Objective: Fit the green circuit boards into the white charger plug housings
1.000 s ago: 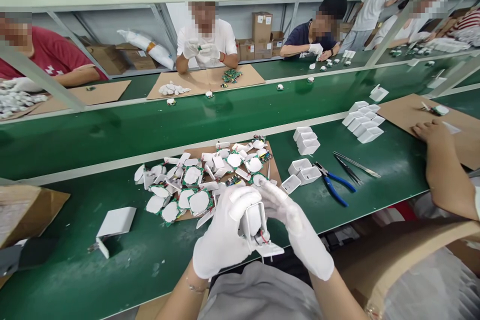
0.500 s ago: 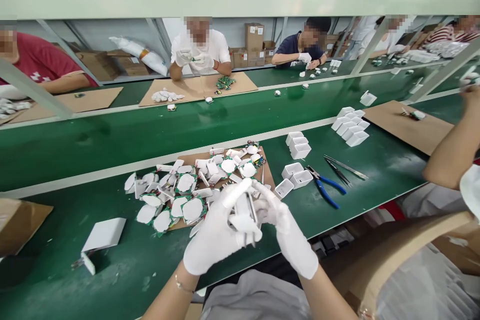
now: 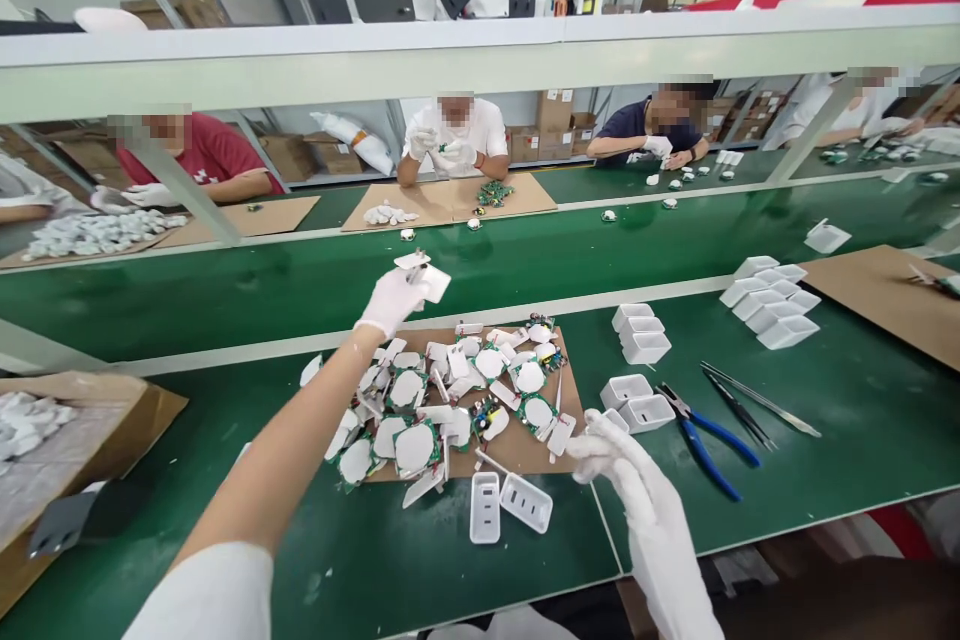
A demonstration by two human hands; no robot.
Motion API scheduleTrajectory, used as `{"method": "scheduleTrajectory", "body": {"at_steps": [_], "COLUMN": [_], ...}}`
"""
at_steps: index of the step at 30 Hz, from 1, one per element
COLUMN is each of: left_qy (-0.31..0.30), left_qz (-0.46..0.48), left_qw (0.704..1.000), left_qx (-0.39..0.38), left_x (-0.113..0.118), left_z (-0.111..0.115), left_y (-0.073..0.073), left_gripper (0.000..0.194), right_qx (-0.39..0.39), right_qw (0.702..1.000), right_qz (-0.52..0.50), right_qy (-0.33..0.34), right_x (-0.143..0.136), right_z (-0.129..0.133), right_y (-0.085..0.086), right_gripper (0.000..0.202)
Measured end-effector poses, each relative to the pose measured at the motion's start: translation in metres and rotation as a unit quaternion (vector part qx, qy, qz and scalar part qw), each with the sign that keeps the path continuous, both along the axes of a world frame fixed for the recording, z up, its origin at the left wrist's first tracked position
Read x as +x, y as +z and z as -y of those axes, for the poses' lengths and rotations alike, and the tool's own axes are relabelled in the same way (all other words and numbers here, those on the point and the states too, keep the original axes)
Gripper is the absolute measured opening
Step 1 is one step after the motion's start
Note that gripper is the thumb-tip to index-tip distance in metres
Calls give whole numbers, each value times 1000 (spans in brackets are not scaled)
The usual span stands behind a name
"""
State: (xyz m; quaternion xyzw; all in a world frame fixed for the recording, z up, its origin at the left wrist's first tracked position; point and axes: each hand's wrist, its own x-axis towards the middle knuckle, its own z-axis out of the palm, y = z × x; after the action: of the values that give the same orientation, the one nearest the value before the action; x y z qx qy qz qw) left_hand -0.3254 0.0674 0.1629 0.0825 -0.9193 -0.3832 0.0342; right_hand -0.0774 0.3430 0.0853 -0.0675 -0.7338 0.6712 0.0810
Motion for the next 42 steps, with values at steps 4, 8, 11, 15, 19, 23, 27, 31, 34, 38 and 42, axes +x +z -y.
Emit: {"method": "scheduleTrajectory", "body": {"at_steps": [4,8,11,15,19,23,27,31,34,38,42], "left_qy": [86,94,60,-13,-112,-208,-222,-241,-238,-156,-130], "left_qz": [85,143,152,102,2,-22,11,128,150,162,160], "left_qw": [984,962,954,962,974,974,939,785,754,711,689], "left_qx": [-134,-215,-251,-255,-198,-90,262,556,594,666,695], "left_x": [-53,-67,-68,-47,26,112,159,179,197,219,229], "left_z": [14,18,16,2,-21,-37,-51,-70,-82,-86,-85], "left_y": [-12,-25,-11,27,44,20,-24,-44,-40,-36,-39], "left_gripper": [31,33,36,39,38,42,55,43,31,17,23], "right_qx": [97,287,438,428,333,149,-24,-115,-152,-184,-200], "right_qw": [992,955,897,901,941,989,996,978,967,965,964], "right_qz": [72,71,57,74,62,18,-20,-31,-37,-44,-50], "right_qy": [-28,-6,9,7,-4,7,83,170,202,182,165], "right_x": [-15,-54,-94,-127,-124,-110,-90,-64,-52,-38,-20], "right_z": [-12,-2,25,58,54,32,28,36,43,46,44], "right_y": [14,31,27,6,-3,0,7,16,19,18,8], "right_gripper": [46,46,55,60,41,57,71,64,61,64,72]}}
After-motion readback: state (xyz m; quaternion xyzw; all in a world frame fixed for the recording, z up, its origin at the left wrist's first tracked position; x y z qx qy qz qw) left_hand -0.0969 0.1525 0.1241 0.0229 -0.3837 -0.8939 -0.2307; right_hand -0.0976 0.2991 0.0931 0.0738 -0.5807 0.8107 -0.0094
